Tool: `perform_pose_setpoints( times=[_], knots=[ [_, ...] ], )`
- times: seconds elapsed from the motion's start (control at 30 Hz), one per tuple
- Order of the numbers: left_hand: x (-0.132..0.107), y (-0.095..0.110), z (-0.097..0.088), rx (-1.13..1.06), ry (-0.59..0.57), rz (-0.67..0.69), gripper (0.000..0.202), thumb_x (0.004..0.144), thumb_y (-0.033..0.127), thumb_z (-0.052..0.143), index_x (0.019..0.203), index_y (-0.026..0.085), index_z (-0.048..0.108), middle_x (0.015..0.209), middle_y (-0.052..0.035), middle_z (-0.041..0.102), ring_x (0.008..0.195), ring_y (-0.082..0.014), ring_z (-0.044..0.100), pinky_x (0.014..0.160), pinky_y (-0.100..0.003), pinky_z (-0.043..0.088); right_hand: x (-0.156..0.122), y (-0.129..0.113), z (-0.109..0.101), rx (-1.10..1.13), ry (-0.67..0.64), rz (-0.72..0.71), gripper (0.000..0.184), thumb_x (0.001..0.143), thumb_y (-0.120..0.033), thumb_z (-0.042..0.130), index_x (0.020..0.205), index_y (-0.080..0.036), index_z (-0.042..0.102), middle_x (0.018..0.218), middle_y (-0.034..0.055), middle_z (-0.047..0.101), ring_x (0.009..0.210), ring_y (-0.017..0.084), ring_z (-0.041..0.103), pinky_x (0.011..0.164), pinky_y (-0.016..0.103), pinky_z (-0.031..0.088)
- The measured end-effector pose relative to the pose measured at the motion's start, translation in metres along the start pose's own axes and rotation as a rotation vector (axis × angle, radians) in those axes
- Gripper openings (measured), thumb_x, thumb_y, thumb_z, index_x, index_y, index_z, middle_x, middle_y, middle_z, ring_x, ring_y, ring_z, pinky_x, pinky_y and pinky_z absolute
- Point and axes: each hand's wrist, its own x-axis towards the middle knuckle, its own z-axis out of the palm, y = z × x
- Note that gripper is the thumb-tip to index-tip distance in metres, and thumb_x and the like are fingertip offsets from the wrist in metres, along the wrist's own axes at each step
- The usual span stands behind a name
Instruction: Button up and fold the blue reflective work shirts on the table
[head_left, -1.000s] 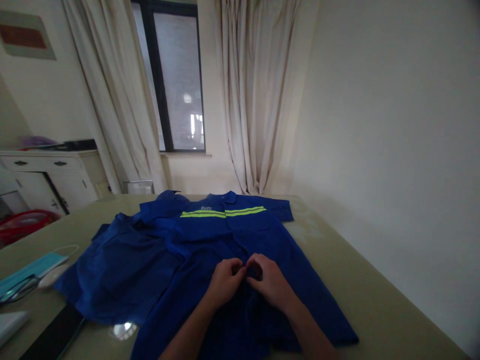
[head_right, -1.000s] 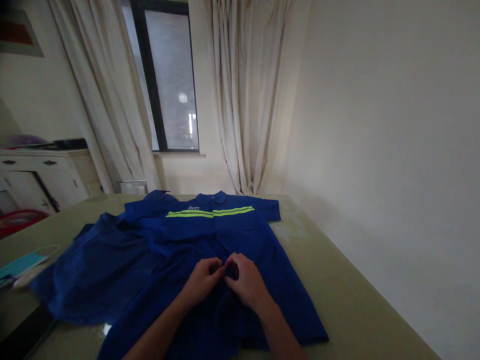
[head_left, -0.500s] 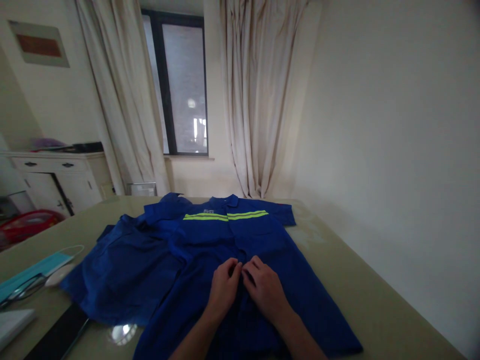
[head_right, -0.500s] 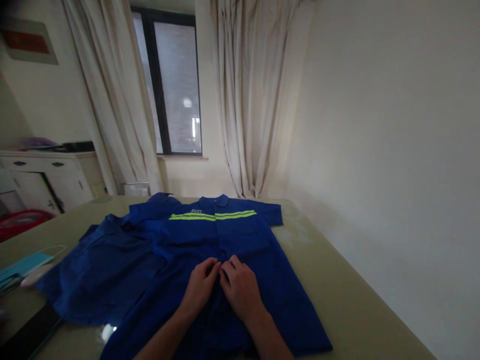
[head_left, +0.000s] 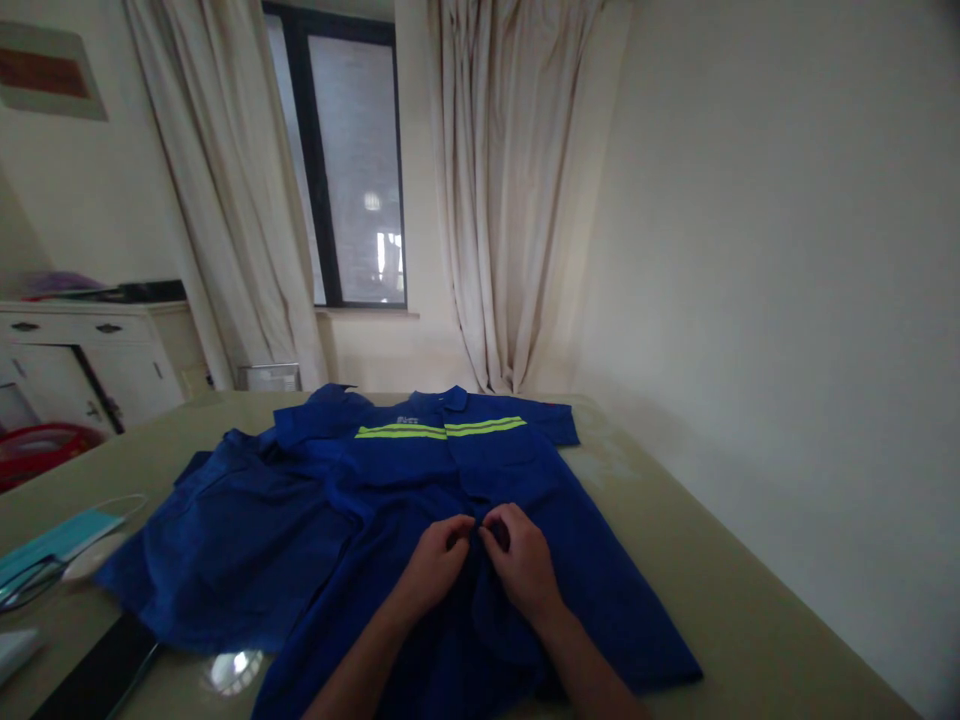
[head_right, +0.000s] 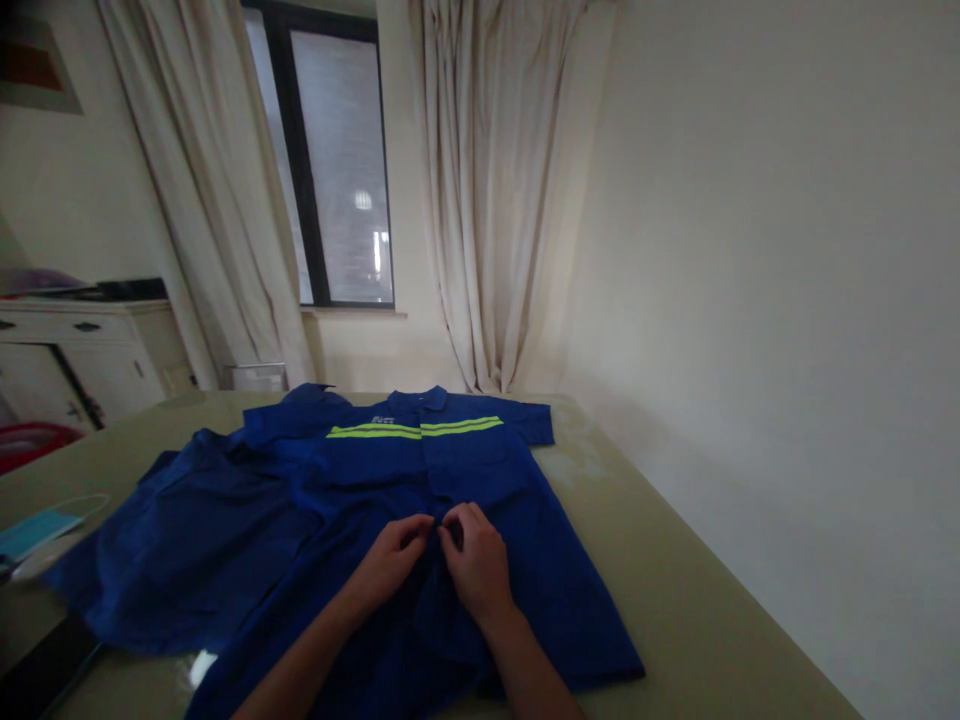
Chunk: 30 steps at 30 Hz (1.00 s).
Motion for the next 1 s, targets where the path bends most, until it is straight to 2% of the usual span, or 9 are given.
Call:
perform_pose_setpoints(
  times=[0.07,0.13,0.27,0.43,0.5,0.6,0.73,0.83,1.0],
  knots=[
    [-0.003,0.001,-0.001,0.120,-0.034,0.022,0.028,0.086,0.021,0.042,0.083,0.019,0.071,0.083,-0.0031,0.071,0.078,-0.0185,0.063,0.072,-0.027,0.045,0.002,0.004,-0.001,0.061,-0.020,-0.015,0.015,0.086,-0.015,0.055,0.092,-0.024,0.065,0.086,0.0008,0.064,0.075,0.018,0.060,0.071,0.029,0.045],
    [-0.007,0.005,-0.001,0.206,-0.075,0.030,0.022,0.084,0.023,0.049,0.078,0.020,0.070,0.080,-0.0024,0.070,0.074,-0.0176,0.062,0.069,-0.027,0.043,0.006,0.009,-0.004,0.119,0.057,0.006,0.021,0.085,-0.013,0.050,0.095,-0.023,0.065,0.091,0.0029,0.065,0.082,0.019,0.062,0.078,0.030,0.048],
    [-0.018,0.012,-0.004,0.182,-0.284,-0.058,0.021,0.075,0.030,0.070,0.095,0.026,0.075,0.075,0.0015,0.072,0.068,-0.0181,0.065,0.060,-0.025,0.042,0.012,0.017,-0.014,0.113,0.238,0.081,0.035,0.077,-0.008,0.045,0.100,-0.022,0.068,0.098,0.0064,0.062,0.092,0.022,0.061,0.086,0.034,0.050],
    [-0.023,0.009,-0.007,-0.107,-0.609,-0.312,0.018,0.084,0.034,0.055,0.091,0.021,0.066,0.053,0.0030,0.064,0.042,-0.0142,0.057,0.046,-0.022,0.042,0.010,0.008,-0.013,0.069,-0.033,0.012,0.040,0.074,-0.006,0.049,0.102,-0.025,0.071,0.109,0.0049,0.062,0.095,0.020,0.063,0.088,0.031,0.049],
    [-0.021,0.005,-0.007,-0.181,-0.653,-0.364,0.016,0.083,0.034,0.054,0.087,0.021,0.062,0.051,0.0028,0.063,0.038,-0.0129,0.056,0.045,-0.021,0.042,0.007,0.005,-0.007,0.017,-0.083,-0.001,0.038,0.078,-0.007,0.050,0.106,-0.025,0.069,0.111,0.0055,0.064,0.102,0.021,0.064,0.093,0.032,0.047],
    [-0.017,-0.001,-0.005,-0.245,-0.534,-0.368,0.024,0.081,0.045,0.058,0.082,0.021,0.060,0.058,-0.0002,0.067,0.044,-0.0151,0.062,0.048,-0.024,0.048,0.003,0.006,-0.001,-0.074,-0.048,0.095,0.045,0.078,-0.005,0.048,0.116,-0.025,0.060,0.101,0.0045,0.067,0.098,0.022,0.066,0.087,0.030,0.046],
    [-0.008,-0.004,0.002,-0.222,-0.143,-0.319,0.043,0.088,0.061,0.048,0.080,0.020,0.061,0.073,-0.0049,0.071,0.066,-0.0207,0.070,0.060,-0.029,0.054,0.003,0.009,-0.004,-0.032,-0.107,0.189,0.040,0.076,-0.005,0.045,0.108,-0.027,0.054,0.077,-0.0040,0.062,0.073,0.018,0.063,0.069,0.025,0.042],
    [-0.002,-0.004,0.009,-0.155,0.004,-0.270,0.045,0.091,0.061,0.048,0.085,0.020,0.065,0.079,-0.0062,0.072,0.075,-0.0219,0.070,0.062,-0.028,0.051,0.004,0.008,-0.004,0.064,-0.139,0.125,0.035,0.075,-0.004,0.042,0.097,-0.027,0.057,0.083,-0.0032,0.066,0.079,0.017,0.064,0.075,0.025,0.044],
    [0.011,-0.008,0.014,-0.178,0.151,-0.323,0.047,0.080,0.053,0.069,0.105,0.014,0.066,0.097,-0.0102,0.073,0.073,-0.0200,0.068,0.050,-0.024,0.050,0.004,0.008,0.006,0.064,-0.115,0.197,0.032,0.084,-0.010,0.040,0.090,-0.022,0.068,0.097,0.0056,0.075,0.097,0.021,0.068,0.088,0.031,0.045]
  ],
)
